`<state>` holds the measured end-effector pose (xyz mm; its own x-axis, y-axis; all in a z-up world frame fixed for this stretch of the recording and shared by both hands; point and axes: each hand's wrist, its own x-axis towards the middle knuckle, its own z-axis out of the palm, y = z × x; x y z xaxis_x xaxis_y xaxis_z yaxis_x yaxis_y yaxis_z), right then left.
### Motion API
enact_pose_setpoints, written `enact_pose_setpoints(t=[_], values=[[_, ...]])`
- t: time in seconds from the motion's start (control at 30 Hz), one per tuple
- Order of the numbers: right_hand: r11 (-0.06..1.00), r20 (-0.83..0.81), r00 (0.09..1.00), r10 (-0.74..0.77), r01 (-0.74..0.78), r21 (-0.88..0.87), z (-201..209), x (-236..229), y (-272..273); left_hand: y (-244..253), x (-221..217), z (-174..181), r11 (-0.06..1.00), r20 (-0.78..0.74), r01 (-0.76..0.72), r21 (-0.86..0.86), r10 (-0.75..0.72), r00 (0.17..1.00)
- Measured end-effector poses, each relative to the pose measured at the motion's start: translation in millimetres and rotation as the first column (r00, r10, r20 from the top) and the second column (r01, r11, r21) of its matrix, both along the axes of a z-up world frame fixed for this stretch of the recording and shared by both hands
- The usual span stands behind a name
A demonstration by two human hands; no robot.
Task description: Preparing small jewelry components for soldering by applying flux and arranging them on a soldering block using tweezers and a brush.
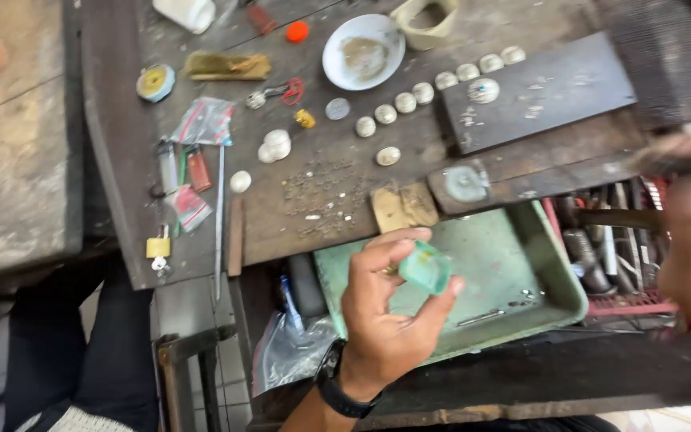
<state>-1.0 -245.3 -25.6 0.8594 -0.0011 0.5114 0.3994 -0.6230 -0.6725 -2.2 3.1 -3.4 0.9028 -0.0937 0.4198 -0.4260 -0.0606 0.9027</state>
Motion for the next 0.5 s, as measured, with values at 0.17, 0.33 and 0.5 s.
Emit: enact_pose_setpoints(t=[0.17, 0.33, 0.5], values=[[0.883, 0.150, 0.873, 0.464, -0.470, 0.004, 15.1, 2.7, 42.1, 3.3, 2.8, 3.1, 0.999, 0.030, -0.004, 0.052, 0.002, 1.000], [0.878, 0.206, 0.854, 0.478, -0.463, -0.119, 32.4, 0.3, 72.2, 3.4, 3.8, 4.3, 0.995, 0.086, -0.004, 0.104, -0.005, 0.996], [0.870, 0.170, 0.855, 0.489, -0.465, -0.163, 34.8, 3.5, 74.1, 3.0, 2.1, 5.5, 0.992, 0.068, 0.008, 0.122, -0.016, 0.998]])
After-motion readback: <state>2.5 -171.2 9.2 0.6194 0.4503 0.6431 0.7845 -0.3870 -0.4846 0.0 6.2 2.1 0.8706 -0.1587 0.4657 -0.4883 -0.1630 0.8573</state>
